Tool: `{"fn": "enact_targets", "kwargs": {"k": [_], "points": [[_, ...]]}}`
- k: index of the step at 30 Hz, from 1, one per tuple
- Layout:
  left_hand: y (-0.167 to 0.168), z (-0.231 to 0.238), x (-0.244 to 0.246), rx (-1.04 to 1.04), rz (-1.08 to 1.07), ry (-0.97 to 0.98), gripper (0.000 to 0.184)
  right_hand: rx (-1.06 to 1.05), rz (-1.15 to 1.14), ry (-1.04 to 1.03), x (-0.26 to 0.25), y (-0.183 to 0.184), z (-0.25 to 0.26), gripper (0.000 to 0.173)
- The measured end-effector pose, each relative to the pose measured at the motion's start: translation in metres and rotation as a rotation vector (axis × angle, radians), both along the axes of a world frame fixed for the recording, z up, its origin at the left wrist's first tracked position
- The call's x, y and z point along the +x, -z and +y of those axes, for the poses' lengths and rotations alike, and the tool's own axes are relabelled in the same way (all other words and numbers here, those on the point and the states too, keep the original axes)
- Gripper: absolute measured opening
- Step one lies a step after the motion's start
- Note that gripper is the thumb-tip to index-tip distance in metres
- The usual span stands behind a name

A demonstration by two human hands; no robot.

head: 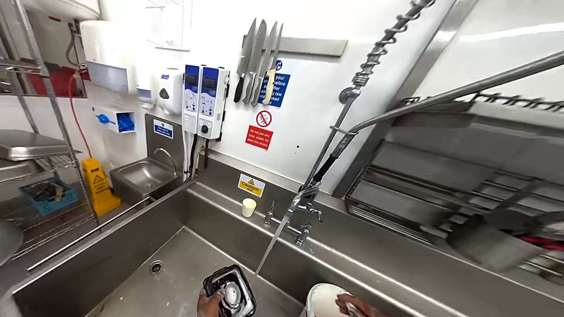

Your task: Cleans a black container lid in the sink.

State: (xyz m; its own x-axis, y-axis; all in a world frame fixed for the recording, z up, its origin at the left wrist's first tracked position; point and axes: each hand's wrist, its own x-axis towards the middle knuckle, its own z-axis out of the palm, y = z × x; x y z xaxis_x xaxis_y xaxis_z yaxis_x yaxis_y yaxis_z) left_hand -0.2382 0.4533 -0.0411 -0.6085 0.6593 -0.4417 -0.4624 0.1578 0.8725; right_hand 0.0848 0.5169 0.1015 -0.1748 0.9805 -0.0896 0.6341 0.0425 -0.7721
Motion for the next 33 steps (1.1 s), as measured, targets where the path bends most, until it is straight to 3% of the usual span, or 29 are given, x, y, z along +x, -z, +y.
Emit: {"fn": "enact_targets", "kwargs": {"k": [4,9,14,19,21,26,30,33], "points": [[-0.01,0.009,0.001,-0.027,-0.019,0.007,0.052,-0.015,0.557,0.165,-0.057,0.004,0.016,0.027],[-0.023,0.027,0.0,-0.063,0.044,0.117,0.051,-0.274,0.695,0.063,-0.133,0.012,0.063,0.028],[-0.026,0.055,0.005,-0.107,0.094,0.177,0.046,-0.566,0.96,0.134,-0.188,0.043,0.101,0.028],[-0.005,0.076,0.012,-0.282,0.13,0.307,0.053,-0.754,0.793,0.022,-0.204,0.096,0.106,0.021],[0.004,0.082,0.016,-0.308,0.146,0.387,0.057,-0.706,0.566,-0.182,-0.198,0.112,0.111,0.021],[0.009,0.099,0.03,-0.288,0.083,0.534,0.057,-0.549,0.103,-0.45,-0.184,0.095,0.115,0.032],[0.012,0.111,0.036,-0.195,0.126,0.591,0.057,-0.476,0.027,-0.367,-0.175,0.081,0.115,0.029],[0.011,0.112,0.032,-0.255,0.144,0.588,0.059,-0.486,0.011,-0.393,-0.171,0.081,0.11,0.03]]}}
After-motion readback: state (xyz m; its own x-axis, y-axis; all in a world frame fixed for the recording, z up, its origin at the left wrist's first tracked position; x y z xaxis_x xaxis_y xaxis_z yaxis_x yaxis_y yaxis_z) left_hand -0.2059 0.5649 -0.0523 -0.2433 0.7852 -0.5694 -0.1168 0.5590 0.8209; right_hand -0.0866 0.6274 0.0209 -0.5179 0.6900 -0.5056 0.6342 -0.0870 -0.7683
